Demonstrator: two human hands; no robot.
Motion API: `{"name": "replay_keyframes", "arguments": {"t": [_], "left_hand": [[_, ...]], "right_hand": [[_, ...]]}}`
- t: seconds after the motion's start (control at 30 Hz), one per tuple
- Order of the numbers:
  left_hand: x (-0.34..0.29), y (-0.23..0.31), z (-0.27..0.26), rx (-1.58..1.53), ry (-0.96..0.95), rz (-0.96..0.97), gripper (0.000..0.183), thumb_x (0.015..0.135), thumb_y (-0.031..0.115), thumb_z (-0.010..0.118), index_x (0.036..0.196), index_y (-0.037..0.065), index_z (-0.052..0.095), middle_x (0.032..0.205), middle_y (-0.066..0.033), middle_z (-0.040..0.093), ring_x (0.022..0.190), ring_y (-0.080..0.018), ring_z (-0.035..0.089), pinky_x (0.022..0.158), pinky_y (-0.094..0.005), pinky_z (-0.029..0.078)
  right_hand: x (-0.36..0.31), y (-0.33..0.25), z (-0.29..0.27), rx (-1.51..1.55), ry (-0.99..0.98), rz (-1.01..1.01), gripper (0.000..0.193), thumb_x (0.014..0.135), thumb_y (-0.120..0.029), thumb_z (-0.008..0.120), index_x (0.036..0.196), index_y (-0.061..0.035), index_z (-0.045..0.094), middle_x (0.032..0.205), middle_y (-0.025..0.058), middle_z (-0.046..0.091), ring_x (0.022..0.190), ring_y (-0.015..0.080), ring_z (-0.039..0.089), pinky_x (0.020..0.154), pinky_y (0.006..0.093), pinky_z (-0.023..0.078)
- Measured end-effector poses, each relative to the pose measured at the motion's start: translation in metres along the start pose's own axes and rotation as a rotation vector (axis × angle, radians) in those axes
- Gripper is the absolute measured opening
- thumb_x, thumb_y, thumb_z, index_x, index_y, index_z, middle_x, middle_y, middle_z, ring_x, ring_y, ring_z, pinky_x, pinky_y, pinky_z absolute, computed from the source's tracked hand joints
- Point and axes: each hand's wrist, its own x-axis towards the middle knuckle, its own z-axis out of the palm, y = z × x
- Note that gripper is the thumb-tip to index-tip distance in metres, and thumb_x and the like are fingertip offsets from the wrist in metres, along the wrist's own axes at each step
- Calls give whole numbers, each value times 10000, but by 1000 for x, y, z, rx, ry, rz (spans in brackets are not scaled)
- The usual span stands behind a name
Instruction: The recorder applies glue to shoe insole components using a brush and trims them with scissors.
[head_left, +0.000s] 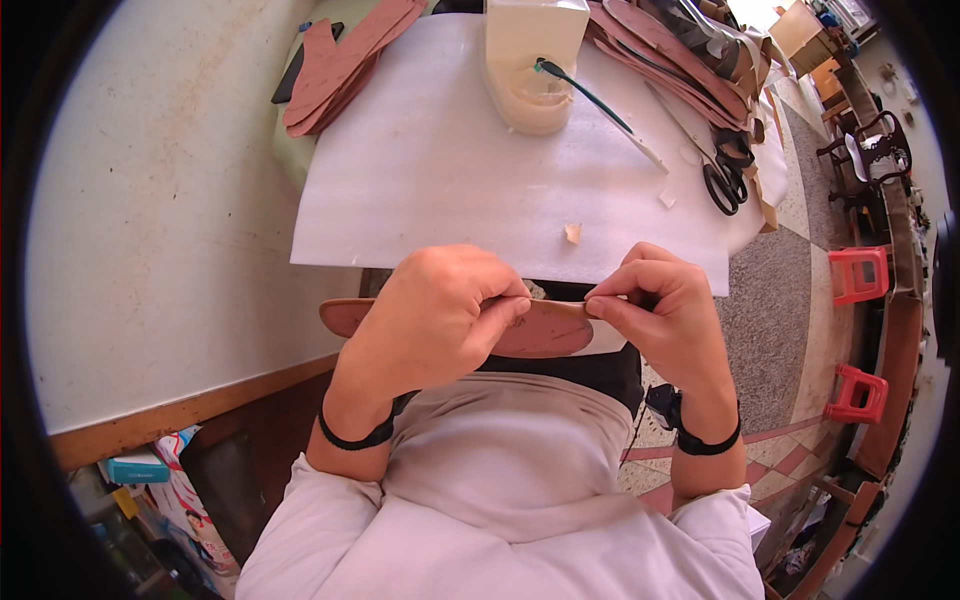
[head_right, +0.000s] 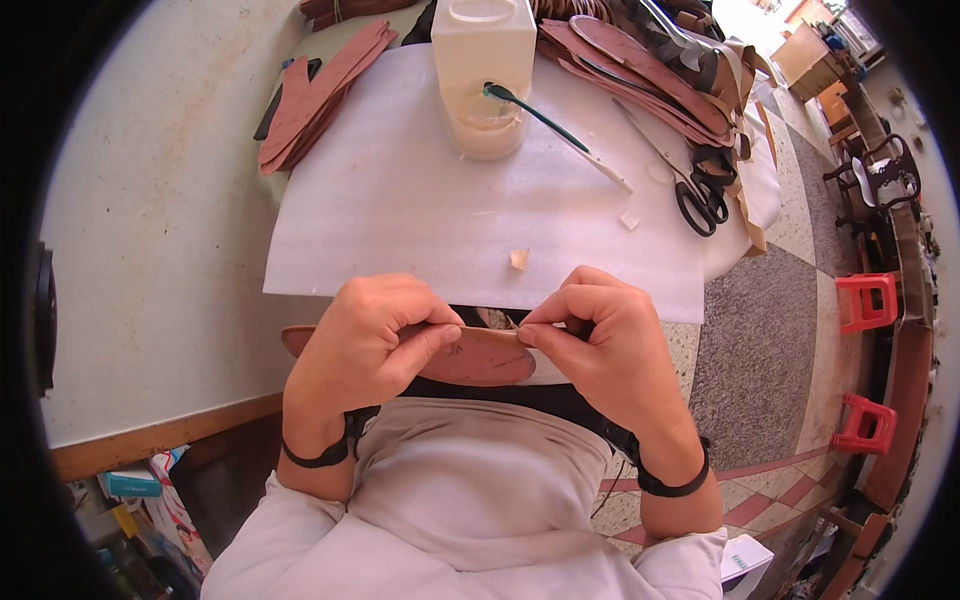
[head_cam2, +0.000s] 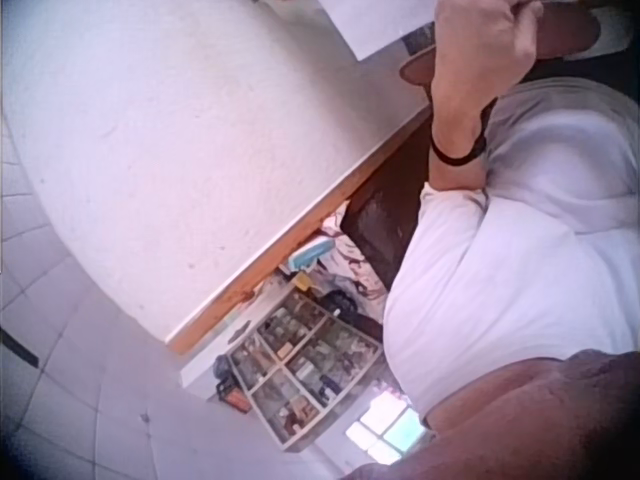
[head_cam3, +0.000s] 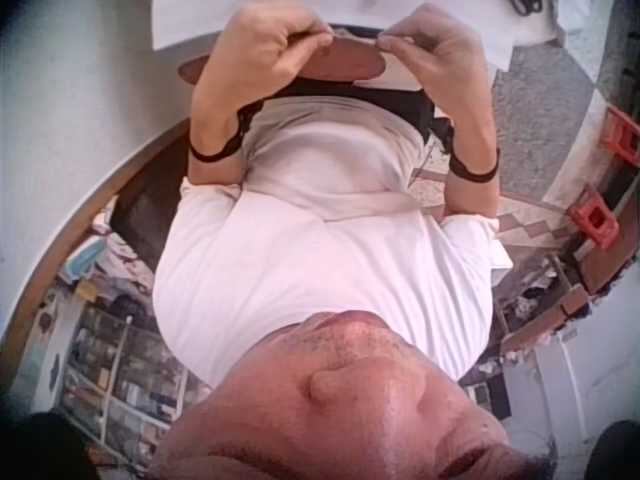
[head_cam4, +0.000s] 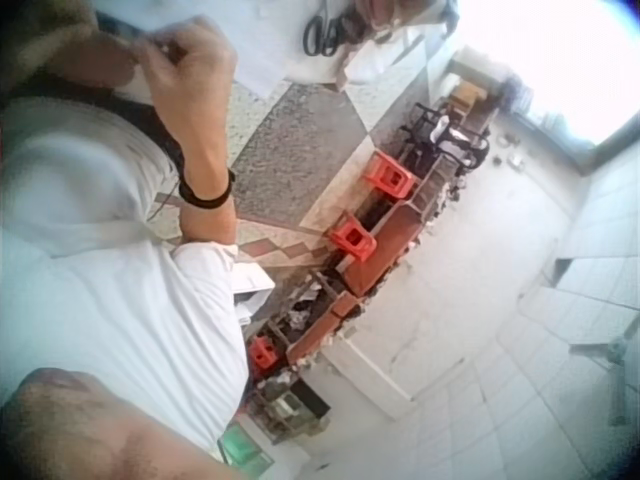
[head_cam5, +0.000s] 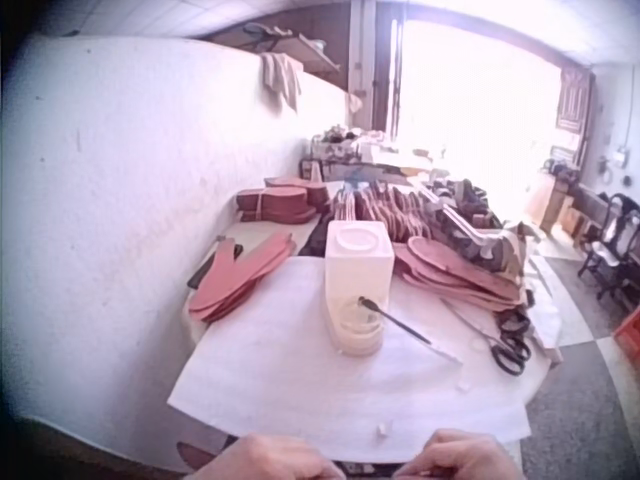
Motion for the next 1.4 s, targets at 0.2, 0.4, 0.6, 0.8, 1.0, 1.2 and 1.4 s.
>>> {"name": "replay_keyframes", "arguments": {"t": [0.2, 0.4, 0.6, 0.8, 1.0, 1.2, 1.4], "left_hand": [[-3, -1, 2, -79, -7, -99, 38, 824, -38, 710, 854, -24, 731, 725, -122, 677, 636, -196, 632, 593, -312, 487], [-5, -1, 1, -145, -22, -198, 37, 851, -47, 690, 857, -41, 726, 721, -103, 681, 644, -149, 629, 596, -289, 489], [-6, -1, 1, -158, -21, -230, 32, 856, -42, 698, 862, -46, 729, 722, -97, 679, 643, -136, 611, 594, -282, 482], [-7, 0, 2, -152, 10, -214, 34, 858, -40, 707, 873, -46, 737, 732, -97, 685, 645, -137, 611, 597, -283, 483], [-8, -1, 2, -175, 29, -239, 31, 864, -32, 718, 881, -47, 740, 738, -96, 691, 656, -128, 617, 605, -279, 486], [-7, -1, 2, -197, 33, -264, 30, 862, -32, 719, 877, -48, 739, 733, -88, 686, 658, -116, 611, 606, -277, 484], [-6, -3, 5, -189, 28, -257, 30, 862, -39, 710, 871, -47, 738, 729, -88, 680, 656, -121, 605, 606, -277, 482]], "right_hand": [[-3, 5, 0, 12, 5, 26, 60, 804, 15, 803, 848, 32, 765, 735, 2, 565, 617, 56, 470, 547, 247, 361], [-5, 13, -1, 86, 10, 83, 72, 806, 5, 811, 847, 42, 764, 734, 6, 578, 622, 54, 479, 548, 241, 360], [-8, 20, 1, 134, 10, 106, 77, 825, -18, 809, 847, 43, 767, 740, 3, 606, 638, 51, 496, 556, 231, 370], [-11, 29, 1, 199, 12, 108, 90, 852, -46, 805, 868, 35, 769, 756, -13, 633, 655, 37, 497, 564, 222, 374], [-13, 25, 3, 244, 29, 168, 84, 863, -43, 799, 889, 27, 760, 690, -52, 583, 642, 14, 460, 552, 203, 339], [-15, 25, 5, 249, 55, 177, 71, 847, -19, 795, 907, 7, 767, 662, -74, 524, 615, 18, 411, 535, 220, 302], [-17, 25, 9, 121, 93, 75, 74, 816, 1, 788, 890, 3, 786, 709, -18, 522, 596, 54, 419, 525, 252, 310]]}}
